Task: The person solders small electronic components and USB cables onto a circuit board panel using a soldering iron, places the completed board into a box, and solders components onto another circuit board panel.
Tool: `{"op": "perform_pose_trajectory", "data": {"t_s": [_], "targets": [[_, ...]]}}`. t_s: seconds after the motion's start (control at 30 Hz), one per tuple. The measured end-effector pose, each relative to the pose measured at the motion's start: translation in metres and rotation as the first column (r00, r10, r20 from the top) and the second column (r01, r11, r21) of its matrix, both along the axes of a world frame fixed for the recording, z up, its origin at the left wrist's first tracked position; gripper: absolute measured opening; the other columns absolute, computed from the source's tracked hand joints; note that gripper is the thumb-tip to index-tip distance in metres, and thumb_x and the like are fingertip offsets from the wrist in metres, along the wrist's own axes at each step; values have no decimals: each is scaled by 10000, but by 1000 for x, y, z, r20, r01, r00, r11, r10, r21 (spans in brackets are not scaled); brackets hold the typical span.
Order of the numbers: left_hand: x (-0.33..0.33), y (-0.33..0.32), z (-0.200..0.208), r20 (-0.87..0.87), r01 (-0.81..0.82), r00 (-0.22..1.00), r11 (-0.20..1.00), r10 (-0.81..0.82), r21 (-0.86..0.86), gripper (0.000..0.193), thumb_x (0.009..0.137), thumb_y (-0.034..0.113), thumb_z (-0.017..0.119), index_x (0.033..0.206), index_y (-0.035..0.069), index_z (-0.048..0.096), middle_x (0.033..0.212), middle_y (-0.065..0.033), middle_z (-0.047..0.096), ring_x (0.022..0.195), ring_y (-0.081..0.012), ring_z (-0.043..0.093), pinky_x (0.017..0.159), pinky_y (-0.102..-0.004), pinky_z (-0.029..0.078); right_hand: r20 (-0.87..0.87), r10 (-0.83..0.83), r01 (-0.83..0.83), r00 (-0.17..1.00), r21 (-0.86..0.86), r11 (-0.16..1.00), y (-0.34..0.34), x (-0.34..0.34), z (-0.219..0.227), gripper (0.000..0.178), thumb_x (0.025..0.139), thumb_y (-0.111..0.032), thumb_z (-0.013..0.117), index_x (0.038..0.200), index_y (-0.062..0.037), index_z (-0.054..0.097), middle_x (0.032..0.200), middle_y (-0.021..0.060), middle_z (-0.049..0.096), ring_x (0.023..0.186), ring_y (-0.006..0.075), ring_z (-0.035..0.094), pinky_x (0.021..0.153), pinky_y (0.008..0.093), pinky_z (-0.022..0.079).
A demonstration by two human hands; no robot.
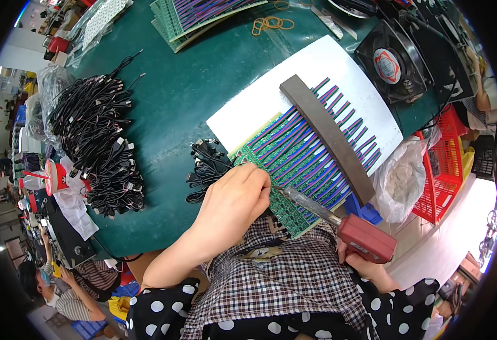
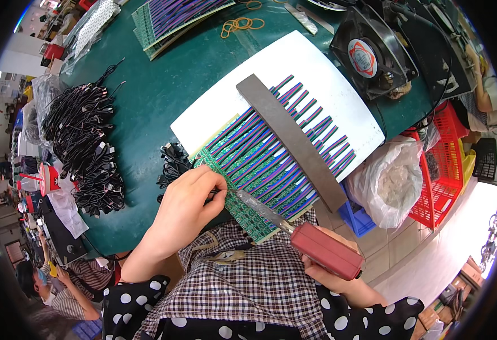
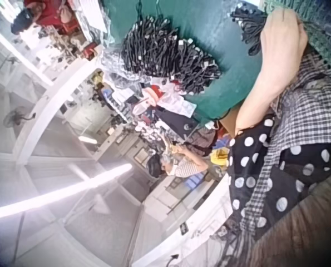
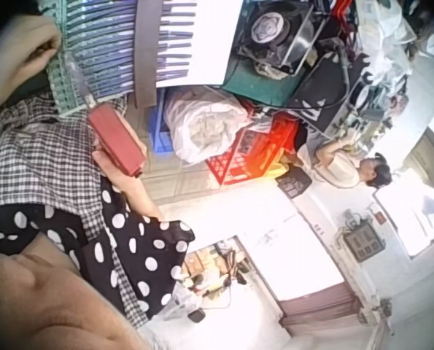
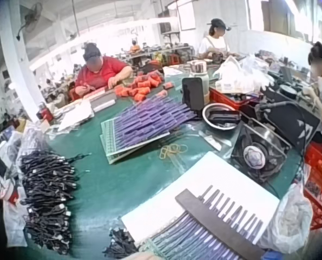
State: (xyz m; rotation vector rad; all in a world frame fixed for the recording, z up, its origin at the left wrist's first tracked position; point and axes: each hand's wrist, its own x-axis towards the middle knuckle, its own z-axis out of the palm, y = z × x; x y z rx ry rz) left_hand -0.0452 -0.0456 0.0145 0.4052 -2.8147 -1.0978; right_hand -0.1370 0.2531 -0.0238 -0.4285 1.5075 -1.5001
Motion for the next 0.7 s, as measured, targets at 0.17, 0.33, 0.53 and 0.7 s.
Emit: {"op": "perform_pose_trajectory", "data": {"t_s": [0.17,0.33,0.53,0.7], "targets": [[1,1,-1,-8,-15,1000,1000,15,12,125,743,-1,632,820,20,536,753,-94,516,685,-250,549,613,-339,460,-301,97,-68,949,103,992,3,0,1,626,699,-117,743,1241,79,498,854,50,670,683,103,640,631,237,505],[0,2,-2,-9,-18,1000,1000,18,14,126,745,-7,632,821,17,535,759,-95,521,683,-249,554,612,-338,466,-199,53,-29,979,121,992,-3,0,7,630,691,-134,753,1226,88,504,782,19,668,625,113,631,607,234,501],[-1,-1,-2,-8,-9,1000,1000,9,13,124,746,-8,631,818,15,533,755,-97,521,684,-249,553,617,-335,468,32,-81,79,996,83,993,-8,0,15,649,732,-124,750,1260,111,452,878,101,665,679,124,629,598,240,494],[0,0,1,15,-32,999,999,32,-1,113,747,7,625,806,22,530,755,-103,524,703,-267,556,632,-350,467,92,-58,54,994,43,998,-5,-2,17,586,818,-303,703,1216,47,453,970,132,598,691,158,550,642,284,455]]}}
